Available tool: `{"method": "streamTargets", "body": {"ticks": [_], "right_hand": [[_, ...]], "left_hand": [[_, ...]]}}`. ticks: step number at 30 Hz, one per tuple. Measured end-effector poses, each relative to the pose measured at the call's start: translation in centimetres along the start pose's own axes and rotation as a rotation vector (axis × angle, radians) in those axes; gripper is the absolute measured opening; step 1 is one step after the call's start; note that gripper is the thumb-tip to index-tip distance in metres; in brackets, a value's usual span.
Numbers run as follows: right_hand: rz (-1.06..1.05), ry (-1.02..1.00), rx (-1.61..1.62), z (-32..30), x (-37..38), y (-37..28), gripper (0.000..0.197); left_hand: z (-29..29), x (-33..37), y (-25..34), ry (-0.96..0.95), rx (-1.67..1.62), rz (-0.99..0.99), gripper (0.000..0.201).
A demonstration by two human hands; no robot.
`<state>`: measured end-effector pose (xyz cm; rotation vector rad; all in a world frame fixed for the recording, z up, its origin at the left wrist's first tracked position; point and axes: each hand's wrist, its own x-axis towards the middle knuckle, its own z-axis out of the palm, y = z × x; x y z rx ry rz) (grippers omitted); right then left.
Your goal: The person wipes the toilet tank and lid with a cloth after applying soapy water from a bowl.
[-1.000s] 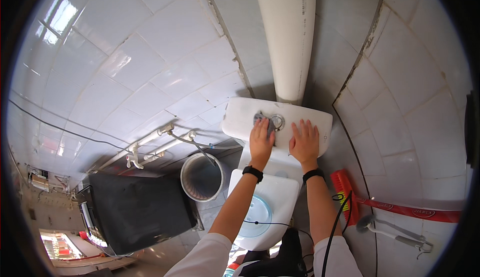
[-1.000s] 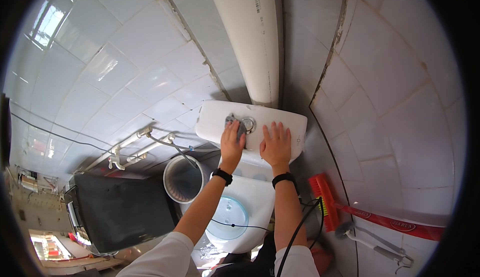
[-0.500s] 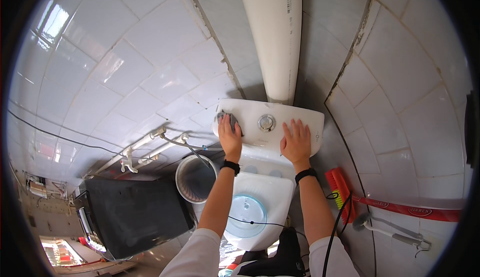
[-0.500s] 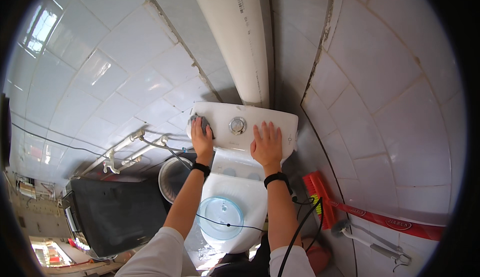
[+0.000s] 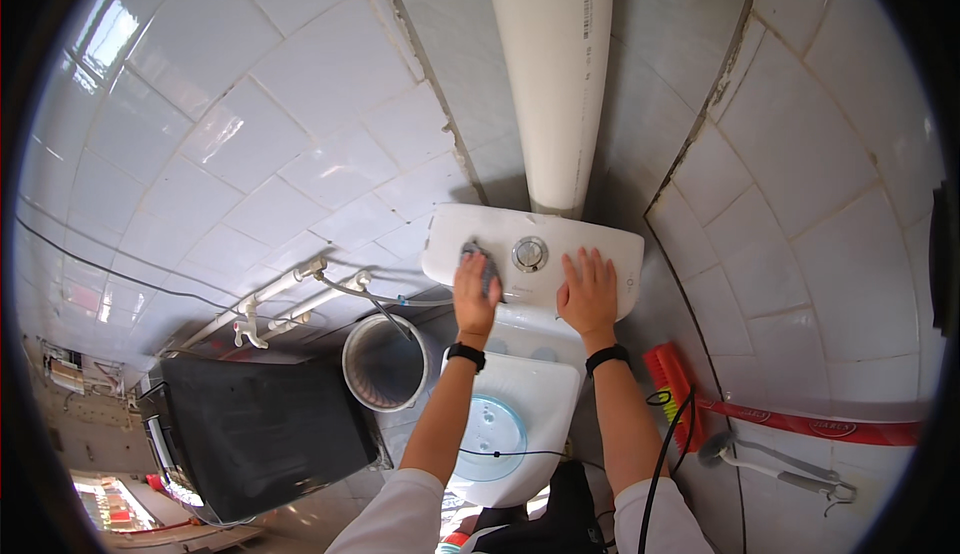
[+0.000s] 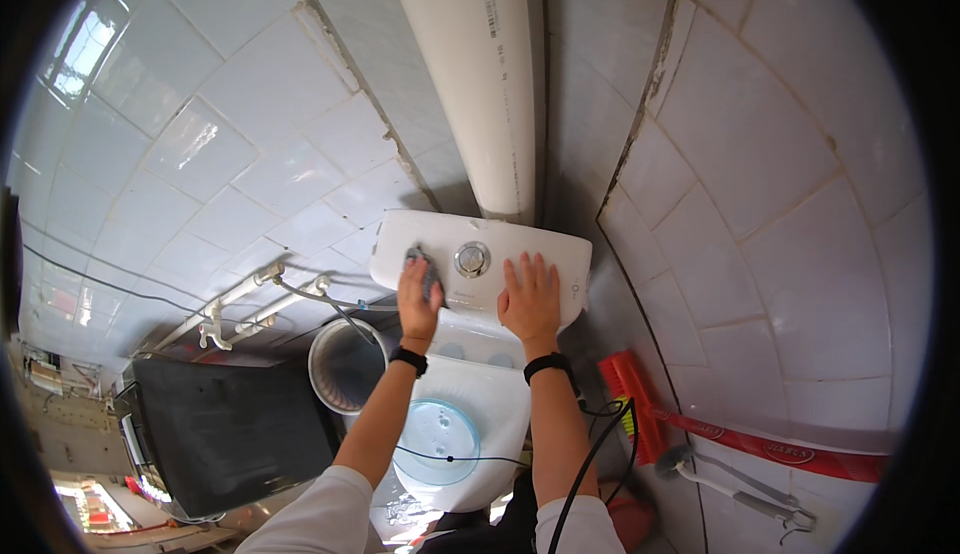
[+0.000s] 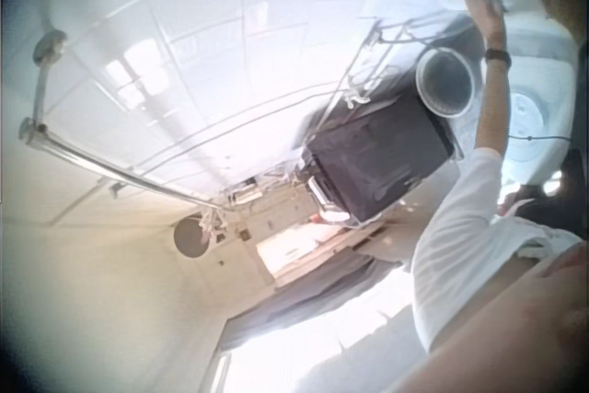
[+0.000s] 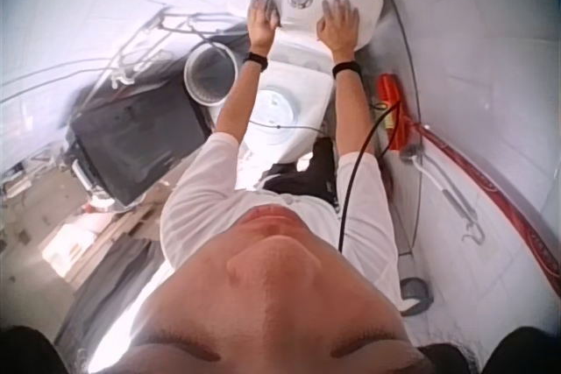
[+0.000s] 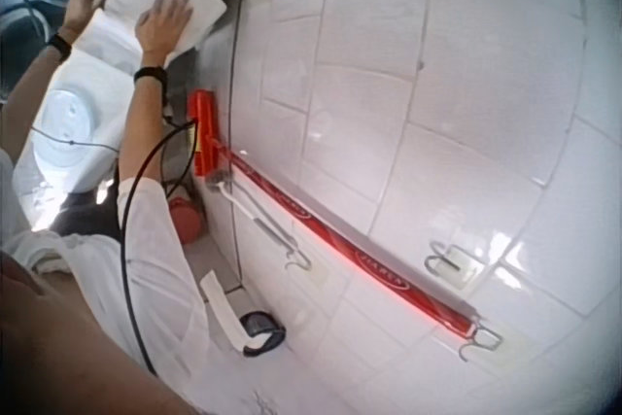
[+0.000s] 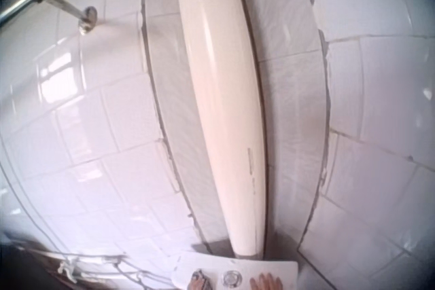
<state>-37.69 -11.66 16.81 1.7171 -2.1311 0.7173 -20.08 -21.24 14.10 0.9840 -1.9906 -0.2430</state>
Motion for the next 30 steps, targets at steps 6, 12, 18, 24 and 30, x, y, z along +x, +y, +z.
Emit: {"method": "streamTargets", "body": {"ticks": [6, 12, 18, 24, 30], "right_hand": [[-0.006, 0.002, -0.02, 0.1, -0.1, 0.0, 0.039], [-0.007, -0.02, -0.023, 0.3, -0.1, 0.0, 0.039], [-0.007, -0.026, -0.014, 0.5, -0.1, 0.2, 0.041], [0.005, -0.025, -0.014, 0.1, -0.1, 0.0, 0.041], [0.006, -0.011, -0.015, 0.2, -0.2, 0.0, 0.04]], "left_hand": [[-1.8, 2.0, -3.0, 0.09, 0.09, -0.18, 0.036], [2.3, -1.2, 3.9, 0.125, 0.049, -0.142, 0.043], [3.6, -2.2, 7.5, -0.062, -0.141, 0.009, 0.044], [1.6, 0.9, 3.1, -0.045, -0.093, -0.046, 0.035], [1.1, 7.5, -2.9, -0.133, 0.087, -0.199, 0.037]]}}
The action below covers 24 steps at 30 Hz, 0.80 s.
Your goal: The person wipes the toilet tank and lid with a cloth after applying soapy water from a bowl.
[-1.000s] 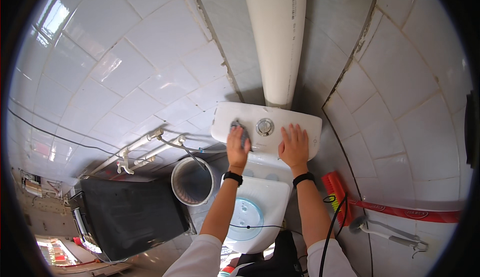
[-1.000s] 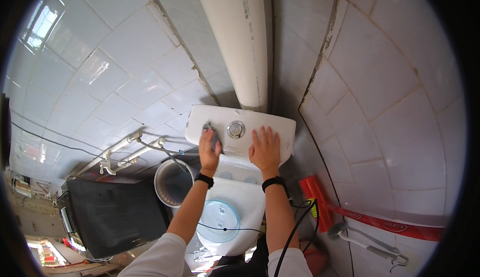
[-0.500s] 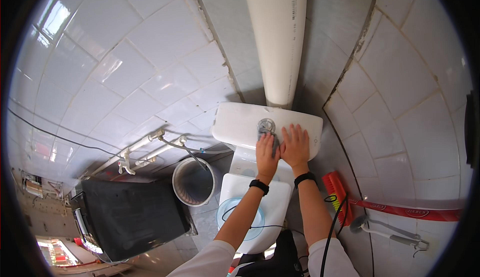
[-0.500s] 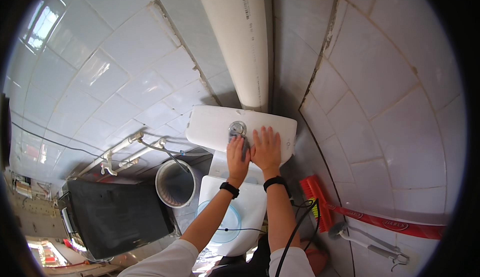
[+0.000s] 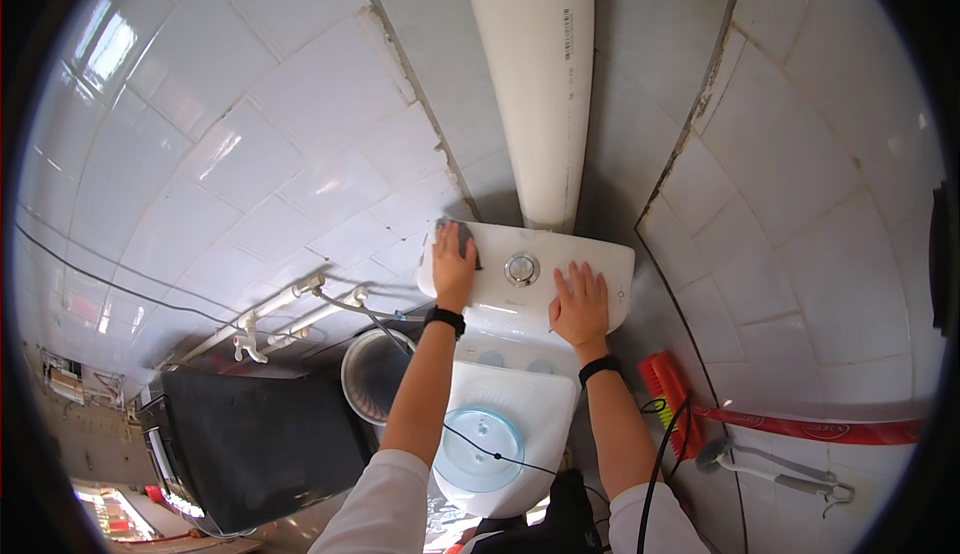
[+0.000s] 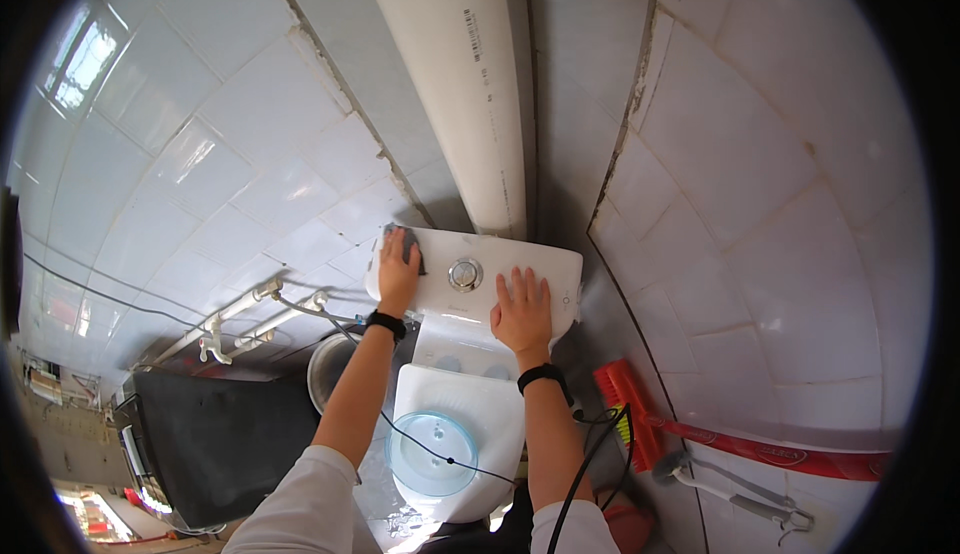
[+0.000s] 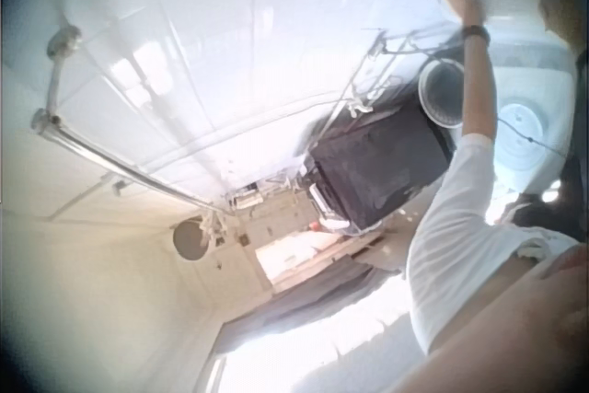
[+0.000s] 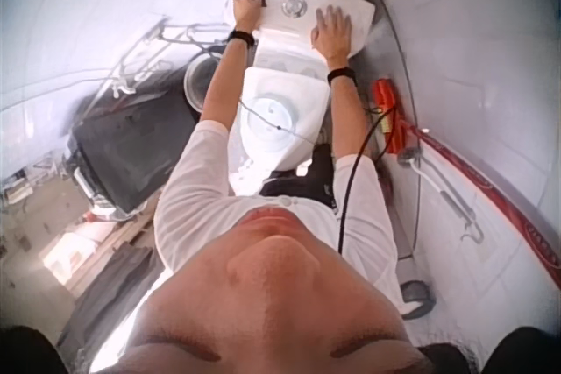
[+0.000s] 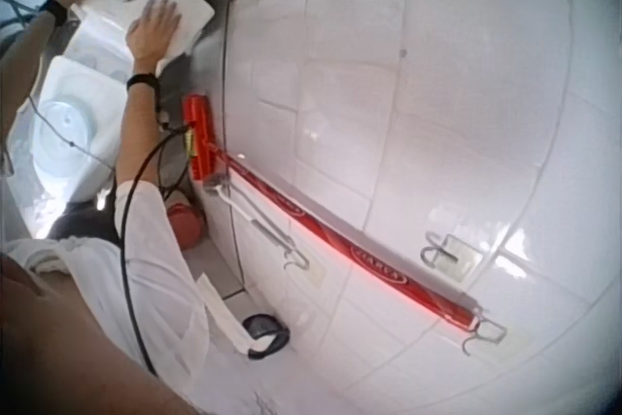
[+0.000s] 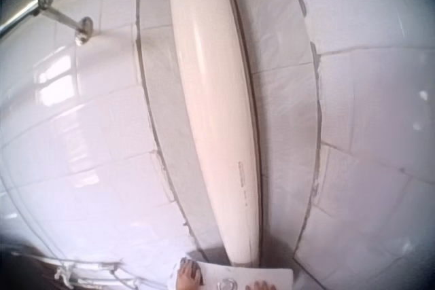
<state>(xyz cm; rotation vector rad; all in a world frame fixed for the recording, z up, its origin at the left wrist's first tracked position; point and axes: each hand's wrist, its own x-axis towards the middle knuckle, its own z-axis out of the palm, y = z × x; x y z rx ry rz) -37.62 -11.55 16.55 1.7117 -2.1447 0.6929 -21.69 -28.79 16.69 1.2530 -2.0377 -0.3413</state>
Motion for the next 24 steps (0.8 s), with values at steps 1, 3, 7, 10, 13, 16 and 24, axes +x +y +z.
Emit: {"method": "streamTargets", "body": {"ticks": [1, 3, 7, 10, 13, 16, 24], "right_hand": [[-0.004, 0.004, 0.0, 0.0, 0.0, 0.1, 0.04], [-0.001, 0.012, 0.019, 0.0, 0.2, -0.1, 0.04], [-0.003, 0.039, 0.019, -0.1, 0.5, -0.3, 0.04], [0.011, -0.014, 0.035, -0.4, 0.4, -0.4, 0.041], [-0.005, -0.017, -0.019, 0.2, -0.3, 0.3, 0.041], [0.009, -0.028, -0.011, -0.2, -0.3, 0.7, 0.041], [0.003, -0.026, 0.003, 0.0, 0.2, -0.4, 0.04]], "left_hand": [[0.2, 0.9, -0.6, 0.022, 0.004, -0.023, 0.037], [0.3, 1.8, -1.4, 0.04, 0.039, -0.04, 0.039], [1.2, 1.5, 0.2, -0.053, -0.042, 0.081, 0.038], [1.8, 0.3, 2.5, -0.165, -0.148, 0.191, 0.037], [1.1, -2.2, 3.9, -0.249, -0.245, 0.184, 0.038], [-0.8, -3.3, 2.6, -0.297, -0.256, 0.216, 0.039], [-3.0, 0.0, -4.0, -0.036, 0.015, 0.064, 0.039]]}}
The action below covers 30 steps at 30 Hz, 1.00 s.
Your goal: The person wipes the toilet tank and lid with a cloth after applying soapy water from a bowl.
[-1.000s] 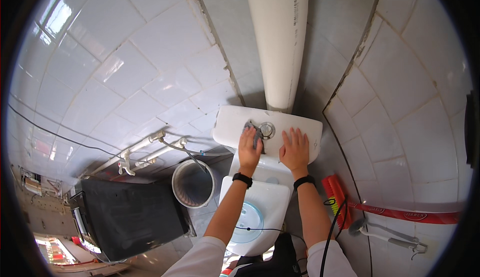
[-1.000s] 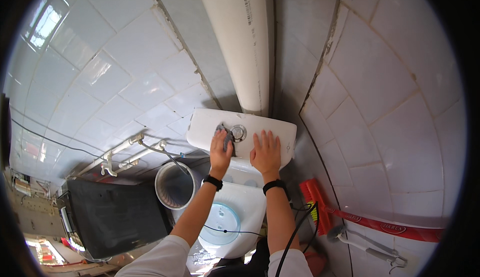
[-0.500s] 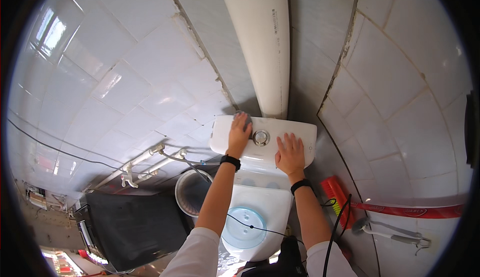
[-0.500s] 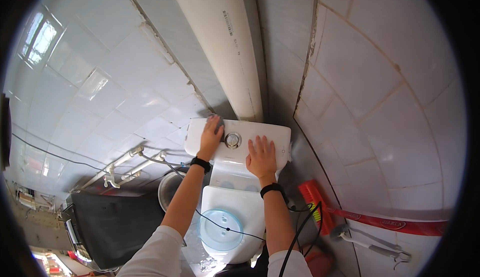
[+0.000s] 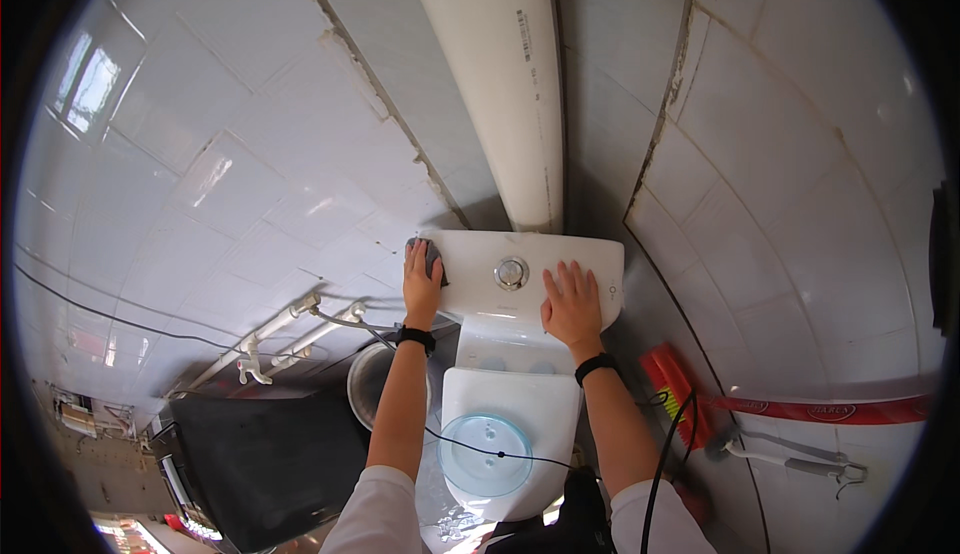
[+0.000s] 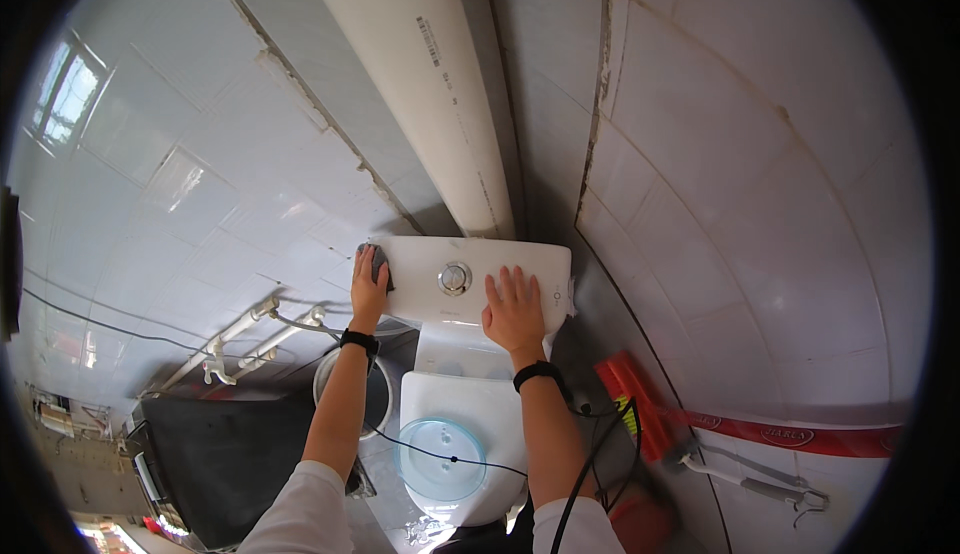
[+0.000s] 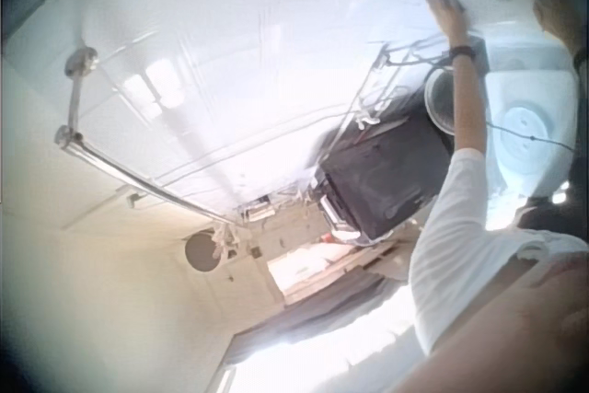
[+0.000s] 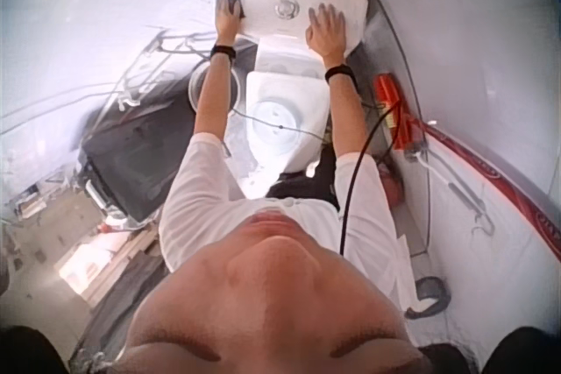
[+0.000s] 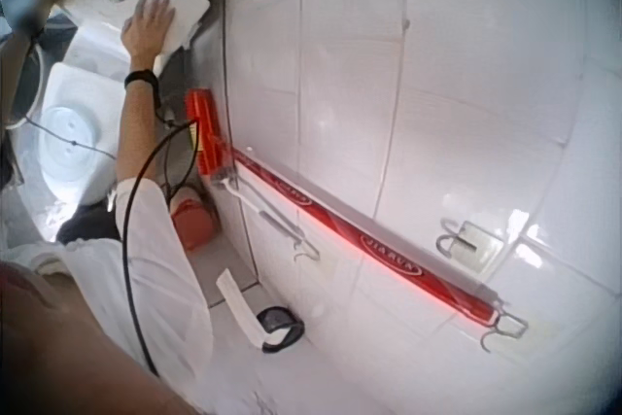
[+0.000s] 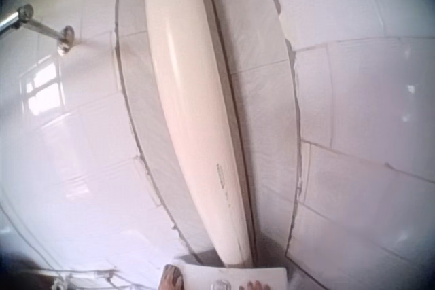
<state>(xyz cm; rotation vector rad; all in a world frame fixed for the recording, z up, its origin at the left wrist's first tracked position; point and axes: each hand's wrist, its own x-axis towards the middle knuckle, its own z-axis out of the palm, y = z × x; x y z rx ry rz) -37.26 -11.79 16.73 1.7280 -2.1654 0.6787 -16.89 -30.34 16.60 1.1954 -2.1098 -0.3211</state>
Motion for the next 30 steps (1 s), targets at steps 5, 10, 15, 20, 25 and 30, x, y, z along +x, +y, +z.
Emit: {"method": "streamTargets", "body": {"ticks": [5, 10, 15, 20, 25, 30], "right_hand": [[-0.022, 0.023, 0.001, 0.0, -0.3, 0.2, 0.039], [-0.063, 0.02, 0.04, 0.1, -0.7, 1.2, 0.038], [0.154, 0.165, 0.409, -1.2, -0.6, 2.7, 0.034], [0.553, 0.341, 0.068, -1.6, -1.2, 3.8, 0.037], [0.916, 0.33, 0.439, 0.1, -1.4, 3.9, 0.039], [0.853, 0.414, 0.591, 0.7, -1.8, 3.7, 0.039]], "left_hand": [[2.5, -4.3, 6.7, -0.016, -0.051, 0.063, 0.042], [4.8, -9.2, 13.0, -0.023, -0.119, 0.089, 0.049], [5.6, -8.0, 15.3, -0.212, -0.167, 0.274, 0.045], [8.1, -4.3, 15.9, -0.249, -0.189, 0.316, 0.045], [10.7, -2.3, 18.9, -0.305, -0.258, 0.286, 0.047], [11.1, -4.5, 21.5, -0.478, -0.423, 0.218, 0.047]]}}
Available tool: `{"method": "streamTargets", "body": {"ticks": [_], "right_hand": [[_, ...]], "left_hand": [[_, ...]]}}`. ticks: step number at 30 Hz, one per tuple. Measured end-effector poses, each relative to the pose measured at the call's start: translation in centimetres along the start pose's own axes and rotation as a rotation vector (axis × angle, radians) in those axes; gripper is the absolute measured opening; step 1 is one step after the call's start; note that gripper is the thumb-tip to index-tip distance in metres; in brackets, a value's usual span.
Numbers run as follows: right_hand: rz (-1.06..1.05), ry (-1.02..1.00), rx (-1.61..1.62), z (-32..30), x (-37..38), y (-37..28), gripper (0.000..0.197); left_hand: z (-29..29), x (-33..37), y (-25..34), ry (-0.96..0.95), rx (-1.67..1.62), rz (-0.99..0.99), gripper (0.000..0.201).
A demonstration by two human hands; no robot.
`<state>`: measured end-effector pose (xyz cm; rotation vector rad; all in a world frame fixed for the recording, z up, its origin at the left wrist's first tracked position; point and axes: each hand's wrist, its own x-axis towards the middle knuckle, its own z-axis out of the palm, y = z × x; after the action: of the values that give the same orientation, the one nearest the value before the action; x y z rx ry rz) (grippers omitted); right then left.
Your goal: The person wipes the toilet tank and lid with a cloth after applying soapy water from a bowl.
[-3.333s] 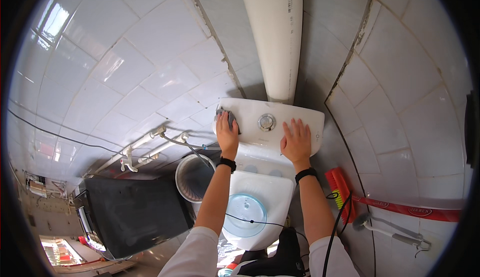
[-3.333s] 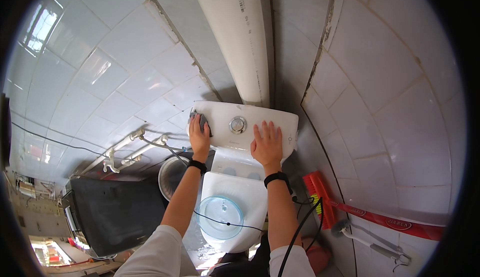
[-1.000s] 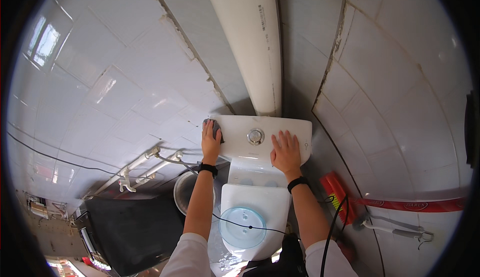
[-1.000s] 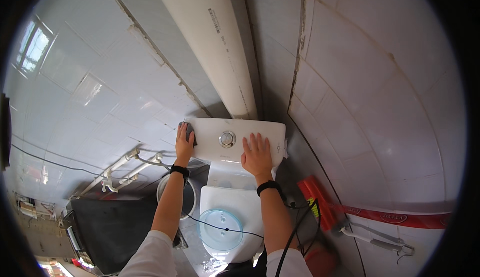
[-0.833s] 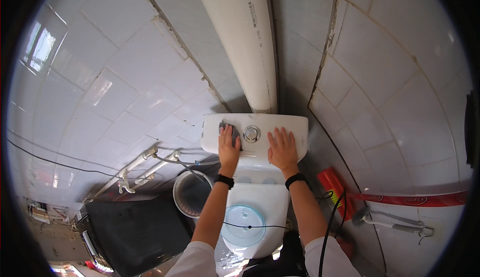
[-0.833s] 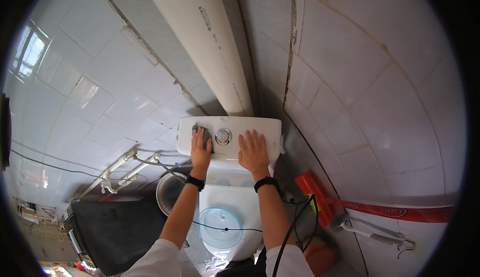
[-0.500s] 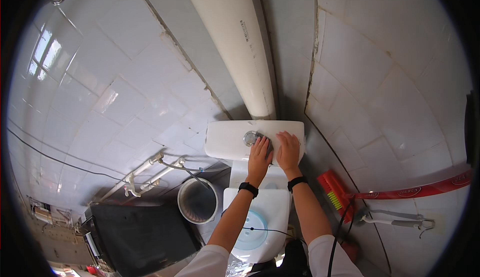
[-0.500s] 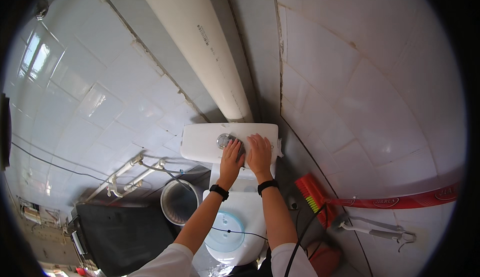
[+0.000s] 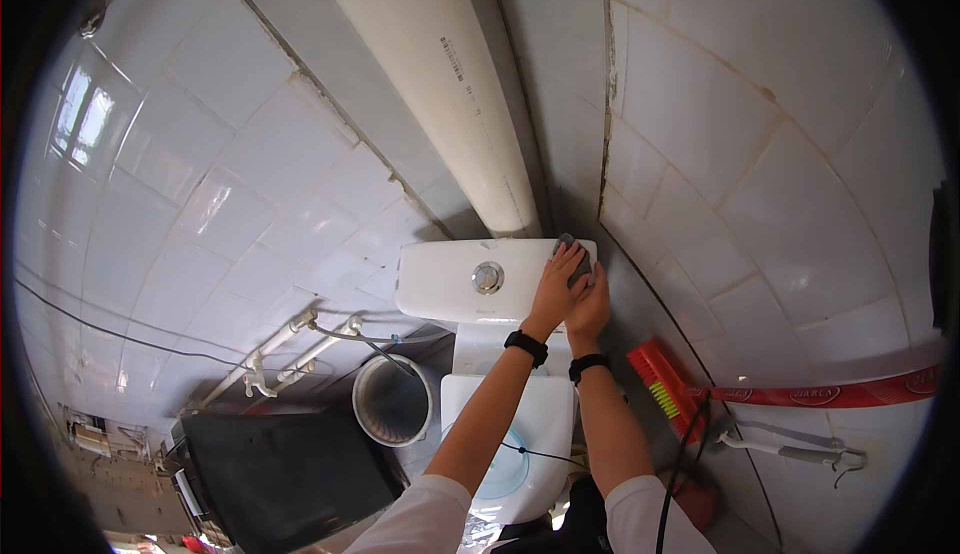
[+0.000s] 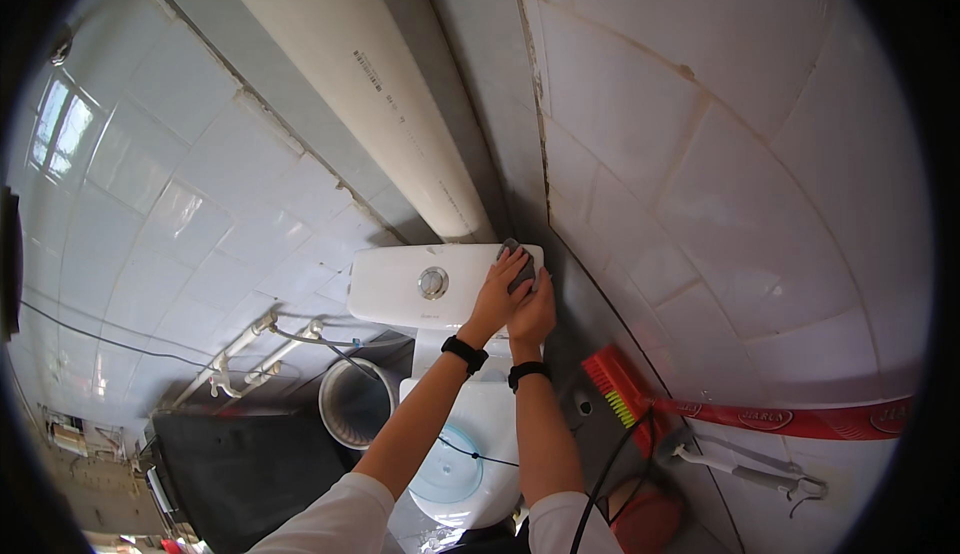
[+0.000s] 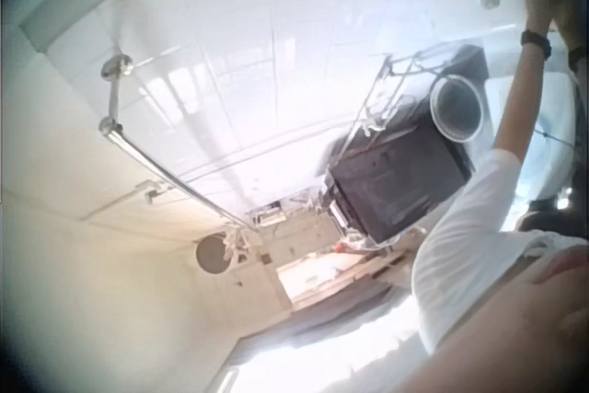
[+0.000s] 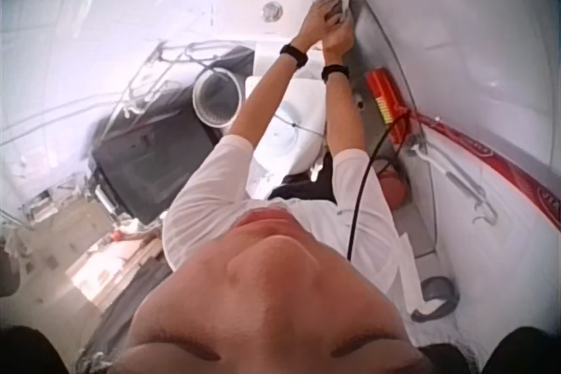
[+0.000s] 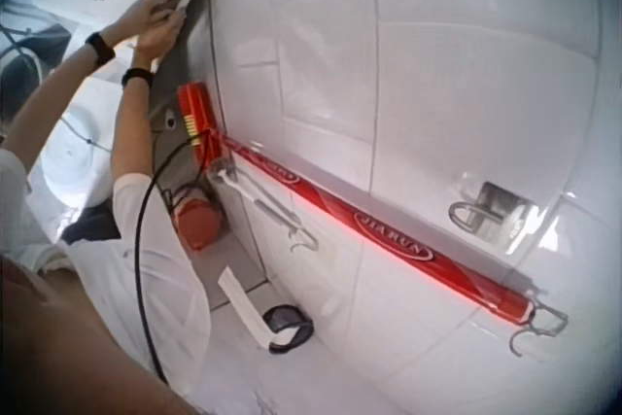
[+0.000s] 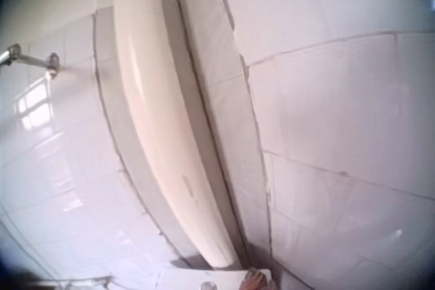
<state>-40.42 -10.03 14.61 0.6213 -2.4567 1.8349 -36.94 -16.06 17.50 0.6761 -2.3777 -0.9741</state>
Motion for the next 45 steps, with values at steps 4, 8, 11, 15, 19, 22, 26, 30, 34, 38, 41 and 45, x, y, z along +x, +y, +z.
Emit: {"method": "streamTargets", "body": {"ticks": [4, 8, 11, 15, 19, 22, 26, 30, 34, 38, 41, 45], "right_hand": [[-0.045, 0.02, -0.153, -0.1, 0.3, 0.5, 0.038], [-0.051, 0.031, -0.218, -0.1, 0.2, 0.2, 0.038], [-0.029, 0.021, -0.237, -0.2, 0.2, -0.1, 0.038], [-0.048, 0.028, -0.258, -0.3, 0.1, -0.2, 0.038], [-0.067, 0.038, -0.229, 0.3, -0.1, -0.3, 0.039], [-0.067, 0.035, -0.228, -0.1, 0.1, 0.2, 0.038], [-0.035, 0.001, -0.251, -0.6, 0.5, 0.5, 0.037], [-0.037, -0.006, -0.25, -0.3, 0.4, -0.1, 0.037], [-0.055, -0.008, -0.247, 0.0, 0.1, -0.2, 0.037], [-0.034, -0.004, -0.222, -0.2, 0.1, -0.1, 0.037], [-0.028, 0.001, -0.209, 0.0, 0.2, -0.2, 0.037], [0.004, -0.012, -0.202, 0.0, 0.2, 0.0, 0.037]], "left_hand": [[-2.1, -1.8, -0.9, 0.094, 0.245, -0.01, 0.043], [-4.7, -4.0, -4.0, 0.354, 0.658, -0.172, 0.041], [-5.7, -3.6, -5.0, 0.424, 0.685, -0.315, 0.04], [-5.1, -2.5, -4.6, 0.448, 0.607, -0.389, 0.036], [-2.1, -2.2, -2.6, 0.373, 0.538, -0.152, 0.036], [-0.3, -3.5, -0.5, 0.291, 0.41, -0.052, 0.038], [-2.4, -7.1, -1.8, 0.275, 0.384, -0.058, 0.043], [-7.6, -10.6, -7.5, 0.591, 0.488, -0.215, 0.04], [-10.9, -11.5, -11.1, 0.859, 0.49, -0.315, 0.04], [-6.2, -11.5, -8.3, 0.773, 0.449, -0.201, 0.048], [-2.5, -10.5, -4.6, 0.483, 0.373, -0.095, 0.049], [-0.5, -5.3, -0.3, 0.321, 0.222, 0.037, 0.039]]}}
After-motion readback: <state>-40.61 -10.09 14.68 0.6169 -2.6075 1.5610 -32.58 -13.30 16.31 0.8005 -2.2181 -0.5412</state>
